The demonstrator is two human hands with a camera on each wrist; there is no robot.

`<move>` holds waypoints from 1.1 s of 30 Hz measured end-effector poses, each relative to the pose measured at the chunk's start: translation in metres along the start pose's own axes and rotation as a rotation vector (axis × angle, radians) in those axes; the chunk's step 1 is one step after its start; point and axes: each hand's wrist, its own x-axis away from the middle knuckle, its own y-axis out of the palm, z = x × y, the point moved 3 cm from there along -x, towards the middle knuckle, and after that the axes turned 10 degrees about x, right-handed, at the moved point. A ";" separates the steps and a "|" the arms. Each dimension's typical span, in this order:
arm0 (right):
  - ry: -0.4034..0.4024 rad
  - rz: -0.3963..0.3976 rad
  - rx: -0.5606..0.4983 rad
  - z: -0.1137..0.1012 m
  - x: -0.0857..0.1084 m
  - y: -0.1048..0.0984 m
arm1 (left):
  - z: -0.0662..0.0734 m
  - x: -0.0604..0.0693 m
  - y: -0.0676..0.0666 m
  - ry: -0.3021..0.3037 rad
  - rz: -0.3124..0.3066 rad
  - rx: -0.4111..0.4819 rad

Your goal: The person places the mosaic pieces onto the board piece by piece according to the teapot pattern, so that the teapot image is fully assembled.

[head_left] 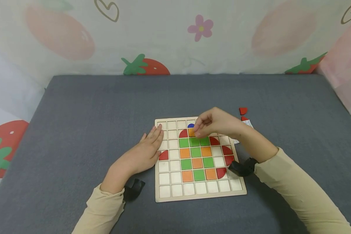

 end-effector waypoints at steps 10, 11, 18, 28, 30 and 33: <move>0.069 0.095 0.060 0.014 0.028 -0.041 | -0.001 0.000 0.000 0.005 0.002 -0.010; 0.074 0.099 0.064 0.015 0.030 -0.044 | -0.002 0.000 0.000 0.009 0.004 -0.010; 0.083 0.139 0.063 0.025 0.041 -0.061 | -0.003 -0.001 0.000 0.016 0.004 -0.013; 0.144 0.246 0.026 0.045 0.056 -0.084 | -0.003 -0.001 0.000 0.017 0.006 -0.033; 0.155 0.261 0.023 0.049 0.058 -0.088 | -0.003 0.000 0.000 0.015 0.003 -0.034; 0.170 0.279 0.035 0.054 0.060 -0.093 | -0.003 0.000 0.000 0.012 0.001 -0.032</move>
